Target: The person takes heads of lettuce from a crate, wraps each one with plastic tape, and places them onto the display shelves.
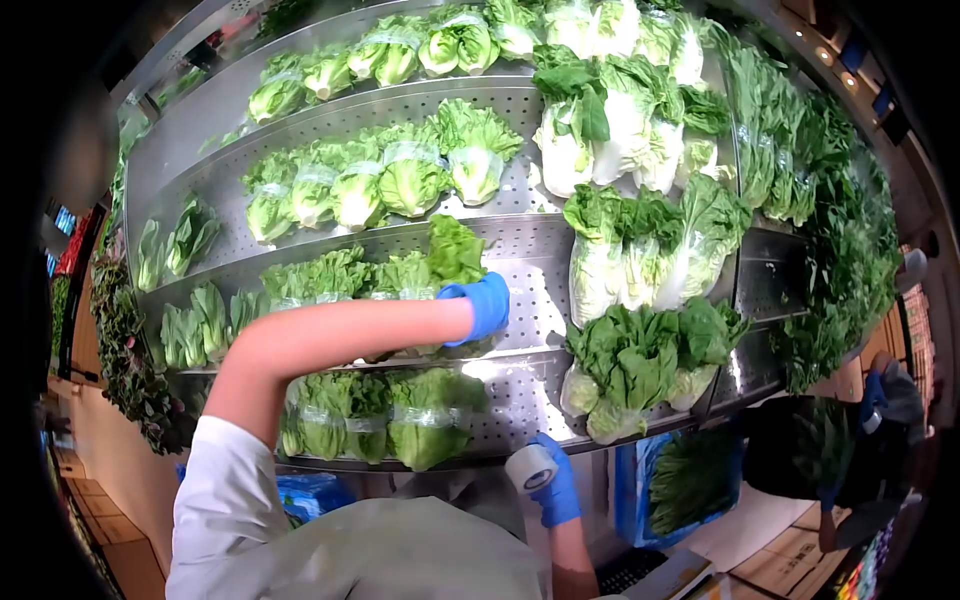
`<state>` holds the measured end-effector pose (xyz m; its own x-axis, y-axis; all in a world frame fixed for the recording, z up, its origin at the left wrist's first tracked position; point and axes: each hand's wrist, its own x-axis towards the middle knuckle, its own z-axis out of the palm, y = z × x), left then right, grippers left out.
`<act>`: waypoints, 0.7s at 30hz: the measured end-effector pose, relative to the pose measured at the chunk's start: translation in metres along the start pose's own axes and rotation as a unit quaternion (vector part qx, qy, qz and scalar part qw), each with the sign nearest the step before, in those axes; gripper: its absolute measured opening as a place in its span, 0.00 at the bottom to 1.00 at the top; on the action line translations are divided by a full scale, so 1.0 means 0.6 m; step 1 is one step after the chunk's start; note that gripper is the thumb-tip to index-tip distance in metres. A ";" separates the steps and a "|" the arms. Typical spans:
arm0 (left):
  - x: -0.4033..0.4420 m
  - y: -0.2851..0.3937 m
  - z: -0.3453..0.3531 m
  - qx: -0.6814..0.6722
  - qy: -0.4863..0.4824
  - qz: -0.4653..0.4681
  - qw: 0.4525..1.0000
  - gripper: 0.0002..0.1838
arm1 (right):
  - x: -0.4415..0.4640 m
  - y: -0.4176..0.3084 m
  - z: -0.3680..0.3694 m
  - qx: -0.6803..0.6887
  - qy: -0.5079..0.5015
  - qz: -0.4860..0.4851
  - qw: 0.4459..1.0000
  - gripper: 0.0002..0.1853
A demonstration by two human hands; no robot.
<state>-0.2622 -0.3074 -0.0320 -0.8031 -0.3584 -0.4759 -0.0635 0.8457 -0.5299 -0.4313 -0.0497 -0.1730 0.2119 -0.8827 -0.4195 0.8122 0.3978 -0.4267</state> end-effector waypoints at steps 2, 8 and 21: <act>0.093 0.006 0.053 -0.073 -0.094 0.045 0.992 0.14 | 0.000 -0.007 0.008 -0.053 0.094 0.025 0.994 0.08; 0.195 -0.064 0.033 -0.337 -0.313 0.034 0.887 0.24 | 0.020 -0.049 0.061 -0.015 0.190 0.050 0.980 0.07; 0.182 -0.082 0.101 -0.523 -0.208 0.011 0.826 0.27 | 0.108 -0.087 0.004 0.012 0.098 0.149 0.984 0.08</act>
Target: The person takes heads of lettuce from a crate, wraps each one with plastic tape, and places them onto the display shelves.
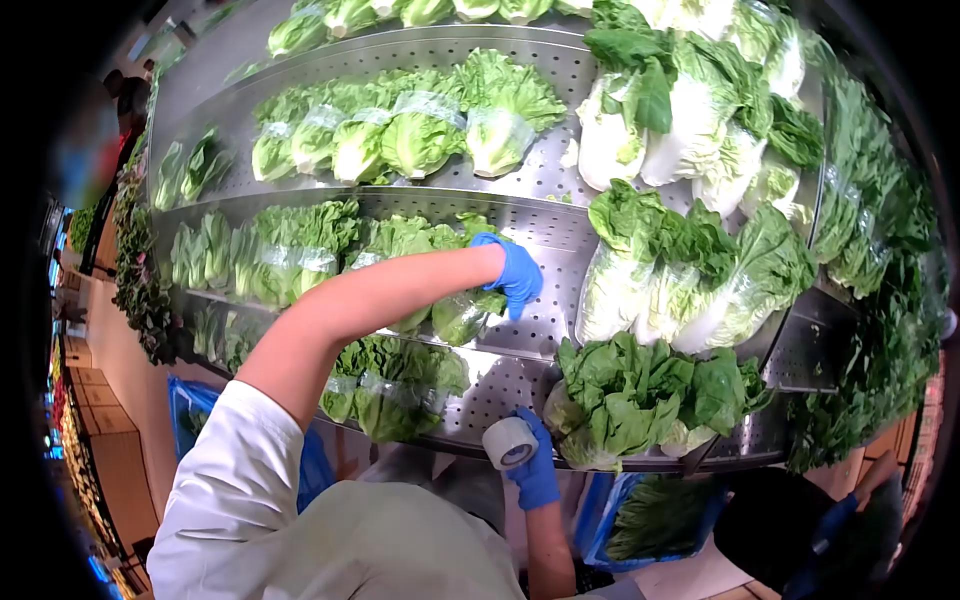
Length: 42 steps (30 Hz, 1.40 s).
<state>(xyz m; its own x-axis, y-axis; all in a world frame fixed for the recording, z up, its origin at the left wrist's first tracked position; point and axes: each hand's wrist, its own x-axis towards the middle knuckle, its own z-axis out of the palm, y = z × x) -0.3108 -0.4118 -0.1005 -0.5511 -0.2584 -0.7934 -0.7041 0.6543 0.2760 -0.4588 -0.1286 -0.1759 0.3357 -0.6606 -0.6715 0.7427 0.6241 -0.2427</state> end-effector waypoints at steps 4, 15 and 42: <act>-0.056 0.047 -0.019 -0.105 0.293 0.072 0.948 0.17 | 0.015 -0.007 0.011 -0.035 0.017 -0.043 0.998 0.09; -0.303 0.125 0.382 -0.608 0.614 -0.009 0.503 0.16 | 0.020 -0.071 0.171 -0.292 0.040 -0.133 0.946 0.08; -0.562 0.197 1.243 -0.451 0.557 -0.666 0.207 0.35 | 0.015 0.695 0.340 -0.549 -0.118 0.276 0.780 0.09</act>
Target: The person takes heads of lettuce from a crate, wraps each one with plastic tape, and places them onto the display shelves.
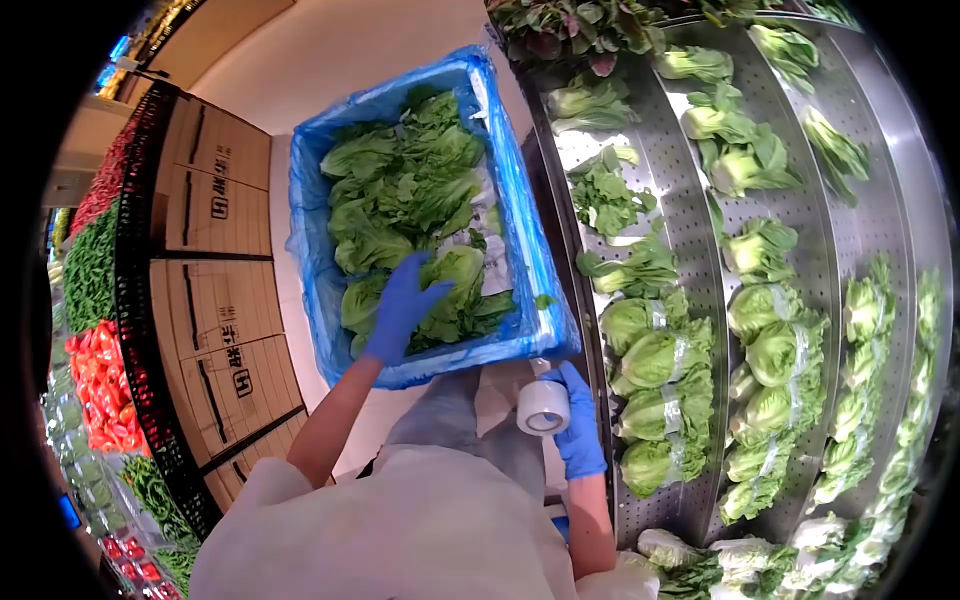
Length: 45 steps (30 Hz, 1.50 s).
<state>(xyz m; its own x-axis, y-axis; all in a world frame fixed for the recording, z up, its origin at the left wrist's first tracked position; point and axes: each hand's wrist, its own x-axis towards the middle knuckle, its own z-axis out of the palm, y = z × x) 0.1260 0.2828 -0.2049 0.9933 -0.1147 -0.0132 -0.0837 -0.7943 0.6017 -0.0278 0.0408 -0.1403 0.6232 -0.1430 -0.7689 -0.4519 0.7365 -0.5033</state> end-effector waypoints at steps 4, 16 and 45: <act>0.078 0.018 0.090 0.131 -0.129 -0.020 0.983 0.51 | 0.033 0.028 0.075 0.008 0.027 0.035 0.999 0.09; 0.108 -0.044 -0.155 -0.512 -0.218 -0.119 0.822 0.47 | 0.063 -0.033 0.207 -0.282 -0.051 -0.078 0.955 0.20; 0.057 0.071 -0.129 -0.644 -0.421 -0.400 0.498 0.31 | -0.084 0.001 0.042 0.039 -0.056 -0.167 0.984 0.28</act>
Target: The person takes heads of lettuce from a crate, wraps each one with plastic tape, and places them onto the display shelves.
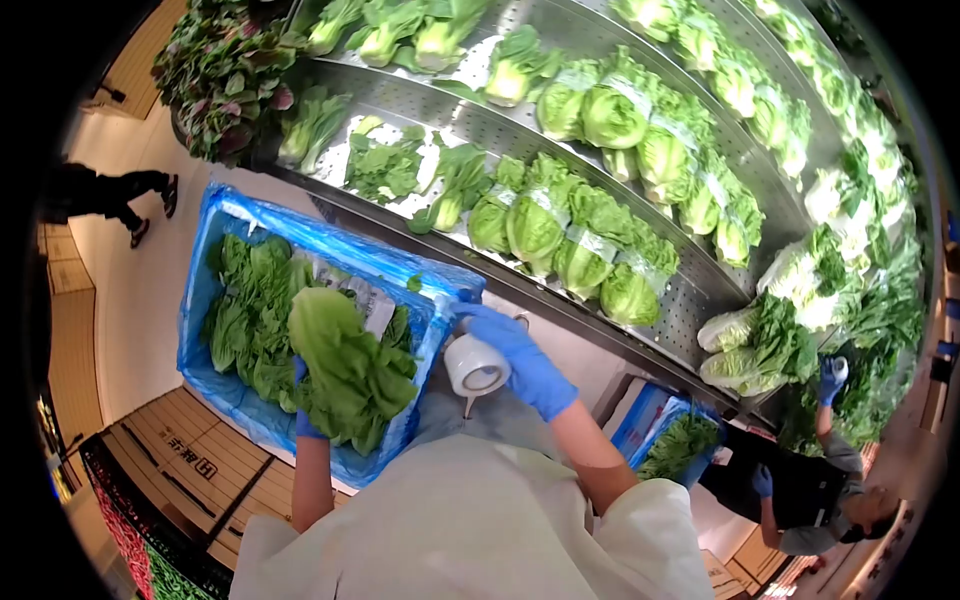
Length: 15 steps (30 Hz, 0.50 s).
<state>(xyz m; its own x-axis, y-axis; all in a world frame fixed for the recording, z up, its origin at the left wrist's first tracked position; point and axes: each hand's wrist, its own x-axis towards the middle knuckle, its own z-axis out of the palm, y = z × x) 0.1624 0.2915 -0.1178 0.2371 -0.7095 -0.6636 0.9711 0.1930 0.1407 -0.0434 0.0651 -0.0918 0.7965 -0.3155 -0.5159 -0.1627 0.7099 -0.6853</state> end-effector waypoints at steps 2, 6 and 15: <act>0.003 -0.007 0.033 0.041 -0.033 -0.030 0.998 0.32 | -0.031 -0.025 -0.016 0.125 0.024 -0.014 0.992 0.27; 0.015 -0.046 0.133 0.184 -0.107 -0.145 0.966 0.34 | -0.083 -0.059 -0.028 0.176 0.100 -0.132 0.970 0.27; 0.076 -0.212 0.279 0.375 -0.315 -0.137 0.861 0.50 | -0.104 -0.056 -0.062 0.083 0.221 -0.255 0.938 0.29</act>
<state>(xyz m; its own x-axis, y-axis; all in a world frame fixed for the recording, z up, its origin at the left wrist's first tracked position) 0.0544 0.1211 -0.0428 -0.2645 -0.9312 -0.2507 0.6824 -0.3644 0.6337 -0.1094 0.0375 -0.0554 0.4200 -0.8452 -0.3304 0.2958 0.4717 -0.8306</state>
